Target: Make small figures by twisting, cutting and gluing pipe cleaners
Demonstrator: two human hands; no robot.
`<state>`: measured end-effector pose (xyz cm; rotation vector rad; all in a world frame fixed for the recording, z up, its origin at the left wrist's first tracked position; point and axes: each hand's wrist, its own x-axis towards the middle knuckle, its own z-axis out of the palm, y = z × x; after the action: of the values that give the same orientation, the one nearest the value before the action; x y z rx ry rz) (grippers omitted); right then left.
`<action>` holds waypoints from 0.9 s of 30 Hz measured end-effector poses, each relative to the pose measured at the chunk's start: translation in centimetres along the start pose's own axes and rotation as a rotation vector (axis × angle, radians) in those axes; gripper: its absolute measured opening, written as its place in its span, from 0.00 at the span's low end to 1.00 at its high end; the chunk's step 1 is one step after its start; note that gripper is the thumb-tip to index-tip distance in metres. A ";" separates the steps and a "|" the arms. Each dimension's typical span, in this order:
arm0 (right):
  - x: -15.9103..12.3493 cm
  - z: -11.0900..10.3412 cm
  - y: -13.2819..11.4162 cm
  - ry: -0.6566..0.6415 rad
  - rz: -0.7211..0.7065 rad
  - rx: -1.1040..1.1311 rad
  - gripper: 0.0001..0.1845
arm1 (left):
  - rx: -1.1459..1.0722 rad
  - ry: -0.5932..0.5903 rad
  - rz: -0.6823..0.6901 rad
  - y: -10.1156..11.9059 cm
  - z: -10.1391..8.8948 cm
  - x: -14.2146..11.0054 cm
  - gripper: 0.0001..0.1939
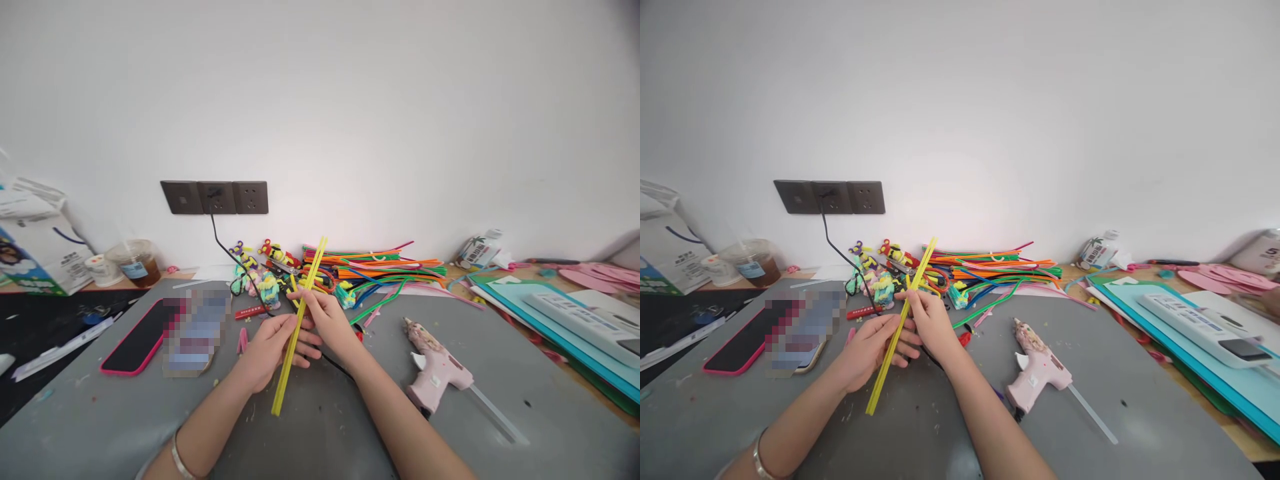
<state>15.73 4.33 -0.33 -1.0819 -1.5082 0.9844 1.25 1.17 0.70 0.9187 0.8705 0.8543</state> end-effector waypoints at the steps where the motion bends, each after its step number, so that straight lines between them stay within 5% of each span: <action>1: 0.0 0.0 0.1 -0.007 0.011 0.012 0.29 | 0.011 0.002 0.010 -0.1 0.0 0.0 0.22; 18: -0.1 0.3 -0.6 -0.089 -0.026 0.184 0.23 | 0.091 -0.062 0.043 -0.2 -0.2 0.0 0.28; 27: 0.3 -0.2 -1.2 0.068 -0.019 0.323 0.19 | 0.090 -0.059 0.026 0.1 -0.3 0.0 0.29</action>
<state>15.71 4.32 0.95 -0.8597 -1.2498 1.1218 0.93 1.33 0.70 1.0311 0.8534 0.8118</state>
